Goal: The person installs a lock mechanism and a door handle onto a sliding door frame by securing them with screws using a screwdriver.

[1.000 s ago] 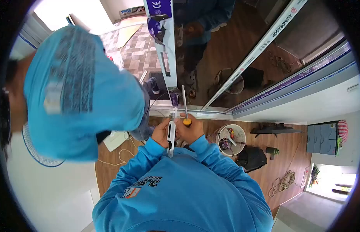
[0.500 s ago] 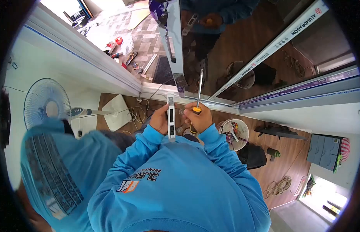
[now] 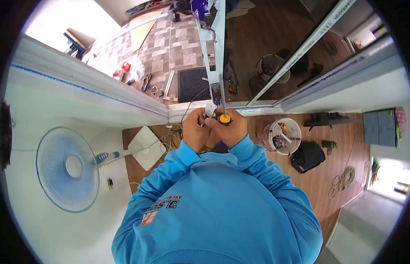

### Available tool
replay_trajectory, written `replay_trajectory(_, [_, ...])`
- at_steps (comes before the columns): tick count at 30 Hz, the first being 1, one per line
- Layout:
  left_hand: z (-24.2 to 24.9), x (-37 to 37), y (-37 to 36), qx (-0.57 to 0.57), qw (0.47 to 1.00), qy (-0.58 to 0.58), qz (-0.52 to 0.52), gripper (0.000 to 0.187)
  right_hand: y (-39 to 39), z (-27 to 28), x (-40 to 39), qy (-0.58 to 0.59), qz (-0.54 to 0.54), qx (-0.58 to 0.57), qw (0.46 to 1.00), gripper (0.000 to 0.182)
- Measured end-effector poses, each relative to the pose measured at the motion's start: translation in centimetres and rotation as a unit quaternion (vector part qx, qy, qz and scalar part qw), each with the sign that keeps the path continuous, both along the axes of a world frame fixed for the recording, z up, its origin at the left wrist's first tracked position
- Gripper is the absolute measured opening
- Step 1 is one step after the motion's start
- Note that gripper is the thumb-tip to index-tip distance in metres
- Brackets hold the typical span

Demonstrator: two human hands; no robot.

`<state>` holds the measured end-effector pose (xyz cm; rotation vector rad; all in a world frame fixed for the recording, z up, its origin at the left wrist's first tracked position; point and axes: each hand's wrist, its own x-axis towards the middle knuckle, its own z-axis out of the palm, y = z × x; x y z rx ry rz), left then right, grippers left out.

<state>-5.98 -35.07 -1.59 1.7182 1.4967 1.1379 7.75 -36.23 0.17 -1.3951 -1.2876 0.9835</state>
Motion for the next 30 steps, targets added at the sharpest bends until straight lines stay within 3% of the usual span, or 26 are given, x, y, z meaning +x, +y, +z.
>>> replay_trajectory(1, [0.0, -0.3, 0.7, 0.002, 1.000, -0.001, -0.014, 0.028, 0.1, 0.0, -0.9, -0.001, -0.014, 0.002, 1.000, 0.033])
replay_trajectory(3, [0.5, -0.4, 2.1, 0.168, 0.985, 0.013, -0.021, 0.026, 0.7, 0.1, -2.1, -0.079, -0.147, 0.122, 0.978, 0.031])
replay_trajectory(4, [1.3, -0.3, 2.6, 0.152, 0.988, 0.014, -0.021, 0.027, 1.0, 0.6, -2.5, -0.067, -0.178, 0.116, 0.975, 0.028])
replay_trajectory(7, [1.7, -0.2, 5.8, 0.249, 0.967, -0.012, -0.060, 0.029, 2.8, 2.2, -2.1, -0.077, -0.190, 0.196, 0.959, 0.025])
replay_trajectory(9, [1.8, 0.2, 7.7, 0.240, 0.968, -0.033, -0.071, 0.030, 4.6, 3.3, -1.6, -0.084, -0.197, 0.221, 0.952, 0.024])
replay_trajectory(11, [1.1, 0.7, 10.2, 0.294, 0.953, -0.051, -0.061, 0.029, 6.4, 4.3, -0.9, -0.132, -0.153, 0.253, 0.946, 0.025])
replay_trajectory(20, [0.5, 0.8, 18.0, 0.347, 0.929, -0.055, -0.119, 0.026, 14.4, 4.5, 1.5, -0.178, -0.065, 0.256, 0.948, 0.021])
replay_trajectory(22, [1.2, 0.8, 18.6, 0.329, 0.933, -0.065, -0.133, 0.026, 14.7, 4.3, 1.8, -0.138, -0.064, 0.199, 0.968, 0.020])
replay_trajectory(25, [2.3, 0.4, 19.6, 0.306, 0.935, -0.082, -0.156, 0.026, 15.2, 4.3, 1.7, -0.100, -0.097, 0.177, 0.974, 0.020])
replay_trajectory(29, [2.6, -0.4, 21.0, 0.311, 0.926, -0.056, -0.207, 0.026, 15.5, 4.3, 0.4, -0.231, -0.158, 0.216, 0.935, 0.026])
replay_trajectory(30, [2.5, -0.4, 21.2, 0.319, 0.922, -0.049, -0.212, 0.026, 15.7, 3.9, 0.0, -0.218, -0.174, 0.243, 0.929, 0.030])
